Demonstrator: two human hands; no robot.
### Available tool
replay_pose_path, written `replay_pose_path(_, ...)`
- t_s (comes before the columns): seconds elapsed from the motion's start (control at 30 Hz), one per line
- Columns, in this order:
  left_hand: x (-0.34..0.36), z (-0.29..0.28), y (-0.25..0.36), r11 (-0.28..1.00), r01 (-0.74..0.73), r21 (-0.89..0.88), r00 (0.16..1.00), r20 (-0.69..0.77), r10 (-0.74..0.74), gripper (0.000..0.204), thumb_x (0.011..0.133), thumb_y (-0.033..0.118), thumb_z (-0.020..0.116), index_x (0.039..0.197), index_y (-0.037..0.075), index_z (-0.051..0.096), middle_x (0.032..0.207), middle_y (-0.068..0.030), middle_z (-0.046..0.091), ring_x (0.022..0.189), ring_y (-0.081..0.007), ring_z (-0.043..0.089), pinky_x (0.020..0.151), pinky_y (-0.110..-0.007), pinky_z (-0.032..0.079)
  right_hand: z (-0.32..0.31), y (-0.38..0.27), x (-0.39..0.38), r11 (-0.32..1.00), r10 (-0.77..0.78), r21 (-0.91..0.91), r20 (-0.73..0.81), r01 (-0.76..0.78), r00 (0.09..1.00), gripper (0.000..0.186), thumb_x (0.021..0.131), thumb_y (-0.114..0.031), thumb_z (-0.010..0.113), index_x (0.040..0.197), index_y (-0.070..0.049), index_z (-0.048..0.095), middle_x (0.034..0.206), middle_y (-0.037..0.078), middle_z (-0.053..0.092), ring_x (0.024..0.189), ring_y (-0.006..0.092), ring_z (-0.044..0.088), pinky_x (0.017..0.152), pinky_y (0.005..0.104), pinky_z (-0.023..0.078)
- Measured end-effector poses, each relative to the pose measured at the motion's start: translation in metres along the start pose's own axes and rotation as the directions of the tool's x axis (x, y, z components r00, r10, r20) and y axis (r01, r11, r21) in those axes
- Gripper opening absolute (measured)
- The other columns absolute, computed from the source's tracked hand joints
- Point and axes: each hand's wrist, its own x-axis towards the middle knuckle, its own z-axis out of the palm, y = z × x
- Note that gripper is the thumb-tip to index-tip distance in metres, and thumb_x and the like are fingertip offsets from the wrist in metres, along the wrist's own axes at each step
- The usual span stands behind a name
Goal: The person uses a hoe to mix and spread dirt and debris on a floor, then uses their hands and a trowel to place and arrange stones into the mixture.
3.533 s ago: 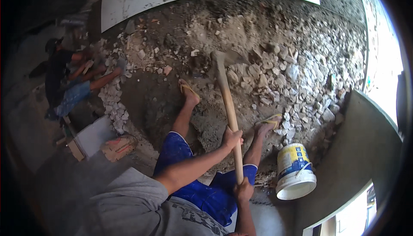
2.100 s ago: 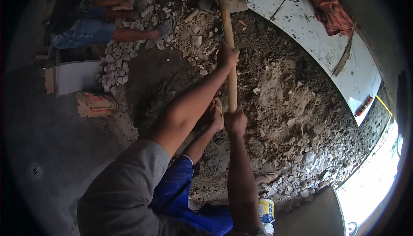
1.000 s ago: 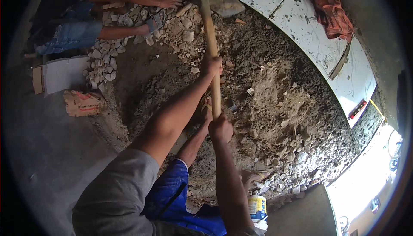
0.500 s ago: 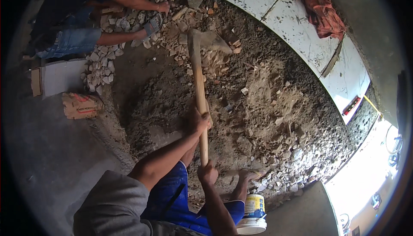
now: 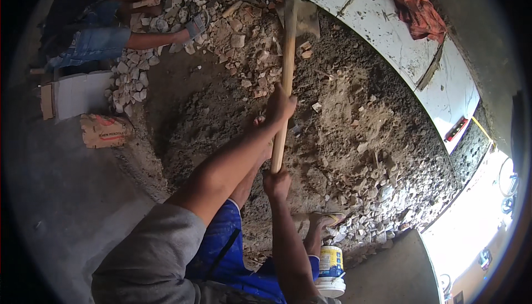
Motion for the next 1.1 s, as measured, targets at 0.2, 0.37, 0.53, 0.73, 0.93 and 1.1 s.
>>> replay_pose_path(0.2,-0.089,0.015,-0.047,0.999,0.024,-0.022,0.999,0.037,-0.023,0.056,0.082,0.018,0.062,0.126,-0.003,0.037,0.090,-0.0266,0.063,0.081,-0.0426,0.065,0.069,-0.049,0.054,0.004,0.068,-0.065,0.994,0.073,-0.083,0.001,-0.073,0.997,0.034,0.073,-0.019,0.063,0.100,0.001,0.059,0.085,0.031,0.065,0.085,0.0467,0.065,0.077,0.0513,0.053)
replay_pose_path(0.37,-0.143,0.021,-0.079,0.992,0.116,-0.050,0.993,0.028,-0.114,0.053,0.080,0.018,0.063,0.123,-0.001,0.038,0.090,-0.0278,0.062,0.082,-0.0435,0.064,0.068,-0.049,0.053,-0.002,0.096,-0.109,0.987,0.090,-0.138,0.067,-0.080,0.994,0.036,0.072,-0.020,0.065,0.101,0.000,0.058,0.084,0.029,0.066,0.083,0.0460,0.065,0.074,0.0511,0.053)
replay_pose_path(0.53,-0.186,0.023,-0.107,0.940,0.285,-0.187,0.952,0.166,-0.255,0.050,0.081,0.020,0.062,0.121,0.001,0.038,0.089,-0.0265,0.061,0.079,-0.0400,0.065,0.064,-0.047,0.053,-0.009,0.118,-0.140,0.958,0.185,-0.239,0.080,-0.161,0.979,0.038,0.072,-0.019,0.065,0.104,-0.001,0.057,0.082,0.026,0.066,0.080,0.0452,0.065,0.071,0.0507,0.053)
replay_pose_path(0.73,-0.173,-0.010,-0.095,0.932,0.264,-0.249,0.952,0.226,-0.209,0.051,0.083,0.023,0.062,0.120,0.000,0.036,0.085,-0.0234,0.060,0.072,-0.0364,0.065,0.057,-0.044,0.052,-0.006,0.114,-0.142,0.955,0.179,-0.255,0.084,-0.152,0.980,0.037,0.072,-0.017,0.061,0.106,-0.002,0.059,0.085,0.026,0.066,0.085,0.0436,0.065,0.074,0.0513,0.052)
replay_pose_path(0.93,-0.042,-0.080,-0.027,0.979,0.179,-0.098,0.966,0.208,-0.156,0.048,0.085,0.023,0.064,0.120,0.002,0.037,0.084,-0.0201,0.062,0.071,-0.0346,0.066,0.060,-0.042,0.052,0.030,0.022,-0.036,0.995,-0.018,-0.096,0.008,0.019,1.000,0.035,0.075,-0.018,0.065,0.105,-0.002,0.058,0.090,0.030,0.065,0.088,0.0446,0.064,0.072,0.0516,0.052)
replay_pose_path(1.1,0.083,-0.104,-0.024,0.998,0.034,-0.052,0.999,-0.009,-0.035,0.049,0.085,0.020,0.064,0.121,-0.002,0.039,0.086,-0.0200,0.063,0.065,-0.0296,0.066,0.055,-0.041,0.055,0.088,-0.072,0.043,0.994,-0.108,0.003,-0.033,0.108,0.994,0.041,0.075,-0.021,0.065,0.111,-0.002,0.058,0.099,0.029,0.065,0.094,0.0455,0.063,0.079,0.0506,0.052)
